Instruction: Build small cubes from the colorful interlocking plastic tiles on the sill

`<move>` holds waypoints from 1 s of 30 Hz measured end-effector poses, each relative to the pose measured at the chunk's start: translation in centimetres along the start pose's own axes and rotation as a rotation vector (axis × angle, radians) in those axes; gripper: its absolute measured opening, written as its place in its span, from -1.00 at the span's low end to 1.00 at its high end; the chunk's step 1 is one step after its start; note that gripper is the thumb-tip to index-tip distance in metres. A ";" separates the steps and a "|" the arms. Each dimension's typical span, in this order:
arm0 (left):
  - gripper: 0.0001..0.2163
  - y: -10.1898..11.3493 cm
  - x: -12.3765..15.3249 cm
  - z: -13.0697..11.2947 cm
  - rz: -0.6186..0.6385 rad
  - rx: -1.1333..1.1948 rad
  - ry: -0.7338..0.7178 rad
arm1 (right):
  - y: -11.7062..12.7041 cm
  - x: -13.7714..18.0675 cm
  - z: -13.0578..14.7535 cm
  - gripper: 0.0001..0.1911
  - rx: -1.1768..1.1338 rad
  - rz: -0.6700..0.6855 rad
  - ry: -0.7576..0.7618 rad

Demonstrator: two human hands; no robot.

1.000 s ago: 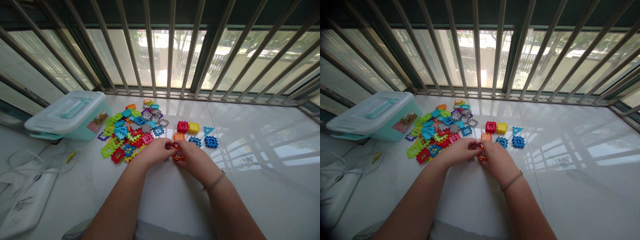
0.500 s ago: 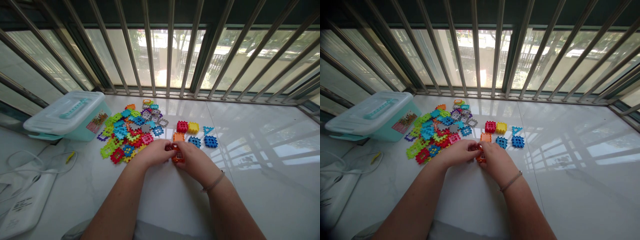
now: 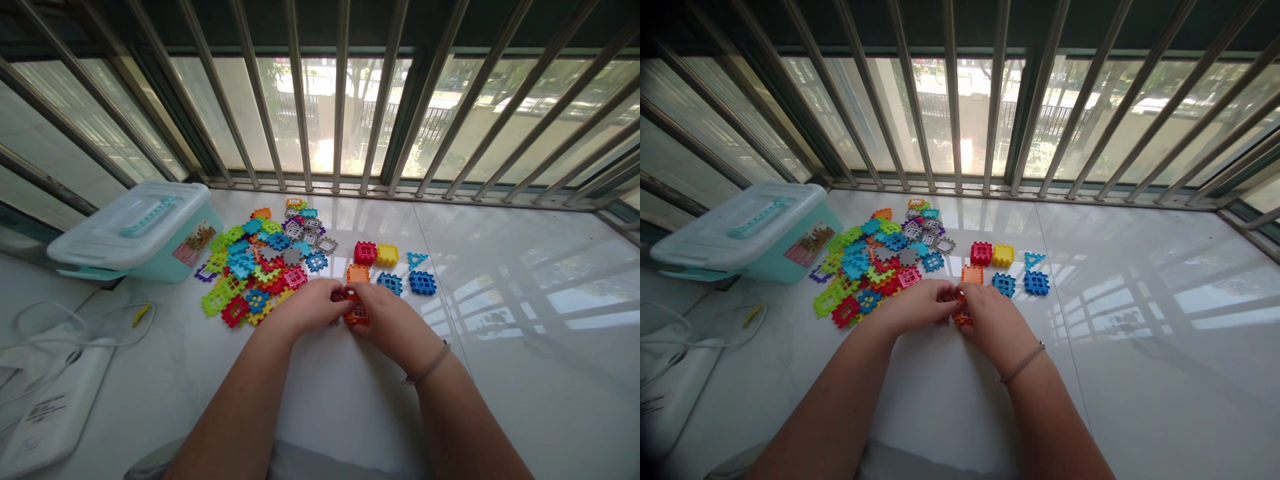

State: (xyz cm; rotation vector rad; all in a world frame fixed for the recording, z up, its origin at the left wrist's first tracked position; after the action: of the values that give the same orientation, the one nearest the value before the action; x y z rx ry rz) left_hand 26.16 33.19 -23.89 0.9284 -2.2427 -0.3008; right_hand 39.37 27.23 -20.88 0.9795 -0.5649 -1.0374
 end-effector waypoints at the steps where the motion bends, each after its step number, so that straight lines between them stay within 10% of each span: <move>1: -0.67 0.0 0.0 0.1 0.002 0.004 0.001 | 0.0 0.0 0.0 -0.42 0.000 0.001 0.001; 30: -0.71 -0.6 -0.3 -0.5 -0.071 0.070 0.013 | 0.4 0.3 -0.6 -0.36 0.007 0.000 -0.002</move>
State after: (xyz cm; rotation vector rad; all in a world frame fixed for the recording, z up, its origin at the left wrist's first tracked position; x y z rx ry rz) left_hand 27.01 32.99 -23.92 1.0459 -2.2245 -0.2488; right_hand 40.16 27.29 -20.86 0.9845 -0.5702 -1.0372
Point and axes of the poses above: each hand's wrist, its own x-axis away from the middle knuckle, its own y-axis out of the back of the hand, z = x × y, the point moved 7 cm from there along -x, towards the middle knuckle, and after that the axes turned 11 degrees about y, right-handed, at the moved point
